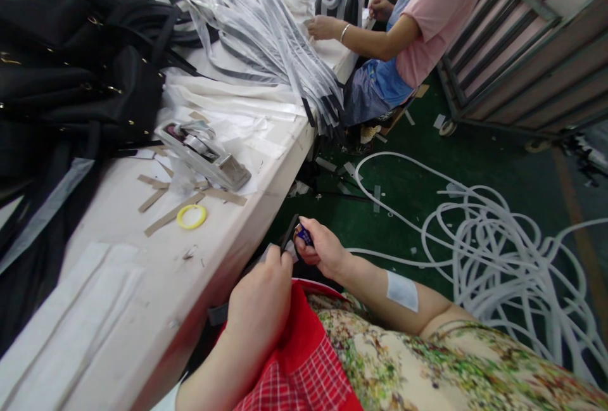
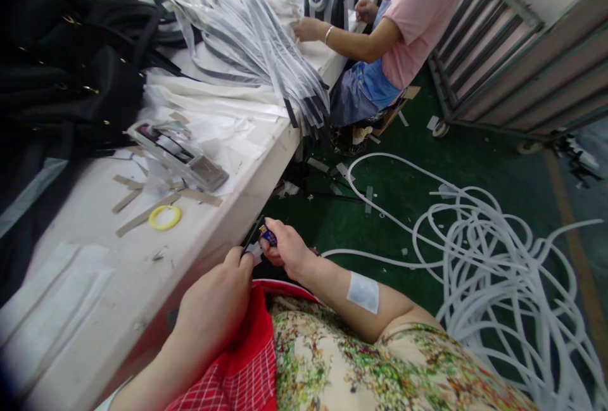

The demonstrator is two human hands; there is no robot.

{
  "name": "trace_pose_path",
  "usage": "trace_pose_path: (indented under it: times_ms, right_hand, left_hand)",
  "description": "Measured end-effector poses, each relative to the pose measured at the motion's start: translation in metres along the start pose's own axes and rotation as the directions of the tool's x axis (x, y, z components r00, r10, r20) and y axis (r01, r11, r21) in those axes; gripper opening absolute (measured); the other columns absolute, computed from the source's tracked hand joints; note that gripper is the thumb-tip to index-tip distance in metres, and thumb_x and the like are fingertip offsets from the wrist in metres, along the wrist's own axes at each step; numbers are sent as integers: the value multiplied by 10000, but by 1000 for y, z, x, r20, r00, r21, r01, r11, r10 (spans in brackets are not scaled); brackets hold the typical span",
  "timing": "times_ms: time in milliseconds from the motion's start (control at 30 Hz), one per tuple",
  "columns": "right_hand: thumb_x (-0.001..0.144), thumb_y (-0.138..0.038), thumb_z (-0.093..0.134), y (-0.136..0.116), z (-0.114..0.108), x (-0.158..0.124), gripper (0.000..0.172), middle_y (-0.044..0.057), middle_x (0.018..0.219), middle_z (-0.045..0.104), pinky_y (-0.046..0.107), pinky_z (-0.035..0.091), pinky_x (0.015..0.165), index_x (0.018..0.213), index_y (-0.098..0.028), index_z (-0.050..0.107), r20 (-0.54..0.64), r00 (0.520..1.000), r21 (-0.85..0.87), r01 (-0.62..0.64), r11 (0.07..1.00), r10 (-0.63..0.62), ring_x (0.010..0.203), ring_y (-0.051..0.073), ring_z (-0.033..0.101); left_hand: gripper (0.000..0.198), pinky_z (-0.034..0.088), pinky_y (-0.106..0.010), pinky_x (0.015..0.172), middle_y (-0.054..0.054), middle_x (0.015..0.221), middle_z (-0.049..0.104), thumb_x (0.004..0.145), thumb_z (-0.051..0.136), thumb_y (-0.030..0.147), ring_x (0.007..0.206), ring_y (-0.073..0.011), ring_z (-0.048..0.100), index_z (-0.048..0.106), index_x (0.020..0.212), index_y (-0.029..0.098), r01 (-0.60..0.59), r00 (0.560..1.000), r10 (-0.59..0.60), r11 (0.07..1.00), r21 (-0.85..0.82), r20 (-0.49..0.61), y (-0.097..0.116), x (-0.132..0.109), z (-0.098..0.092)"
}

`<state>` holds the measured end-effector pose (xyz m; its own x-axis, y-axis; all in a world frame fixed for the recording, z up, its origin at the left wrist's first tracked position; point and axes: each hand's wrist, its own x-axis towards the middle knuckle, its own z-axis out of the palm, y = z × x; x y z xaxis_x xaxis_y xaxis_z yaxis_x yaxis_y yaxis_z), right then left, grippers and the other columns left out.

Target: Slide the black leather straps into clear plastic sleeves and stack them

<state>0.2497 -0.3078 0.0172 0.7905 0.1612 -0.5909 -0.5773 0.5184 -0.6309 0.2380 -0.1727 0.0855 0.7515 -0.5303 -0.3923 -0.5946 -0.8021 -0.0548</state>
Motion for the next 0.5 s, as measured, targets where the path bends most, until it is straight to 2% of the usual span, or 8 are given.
trace_pose_path:
  times_ms: [133,200,267,333,400,433,467,500]
  right_hand:
    - [865,-698,446,6,-2,2,572,-78,415,347,214,128,371,639,-179,528,5,1000,-59,17,998,-17,354,56,201]
    - [865,-706,465,6,-5,4,552,-63,477,429,219,165,383,783,-172,579,-11,993,-157,115,981,-118,375,68,249]
    - [880,-657,510,-3,-10,12,480,-49,557,494,229,203,392,919,-186,592,-23,956,-325,270,906,-293,394,82,297]
    - [906,-569,542,-26,-11,28,371,-16,657,563,249,293,419,971,-209,602,28,871,-540,425,726,-490,434,108,396]
    - [918,-484,561,-59,-1,55,278,38,796,646,297,440,550,971,-222,639,179,749,-708,548,445,-638,586,167,559]
    - [915,-439,576,-77,8,73,237,62,875,678,328,487,667,975,-226,661,264,687,-754,585,299,-678,714,201,620]
    - [906,-397,592,-94,20,92,203,75,944,699,350,495,778,980,-229,679,330,644,-786,593,177,-690,840,227,646]
    - [895,-359,605,-110,34,113,181,80,992,712,362,482,858,986,-230,692,371,622,-808,582,90,-689,936,242,649]
  left_hand:
    - [393,517,-263,560,-100,963,652,921,282,11,737,-210,723,640,975,165,46,999,-44,997,-61,28,-4,0,2]
    - [408,529,-276,600,-99,975,665,914,289,0,762,-213,726,650,995,173,95,995,-92,986,-134,30,-13,0,6]
    - [394,541,-291,667,-88,988,681,908,319,2,805,-213,726,657,992,188,140,990,-138,956,-257,29,-25,0,11]
    - [338,532,-278,728,-69,978,697,910,371,30,832,-194,717,660,933,204,158,986,-166,898,-411,18,-40,-1,17]
    - [289,514,-253,752,-52,950,711,911,411,71,830,-175,701,652,853,219,155,980,-199,829,-537,-25,-56,-4,24]
    - [286,509,-246,748,-47,930,717,916,413,92,817,-172,693,649,826,226,153,972,-227,797,-584,-55,-64,-8,28]
    - [289,509,-244,745,-43,910,724,920,411,115,806,-172,687,652,815,235,149,962,-259,767,-624,-88,-71,-12,33]
    - [292,514,-245,741,-39,887,729,924,410,142,795,-177,683,660,814,244,146,948,-296,736,-661,-120,-79,-17,38]
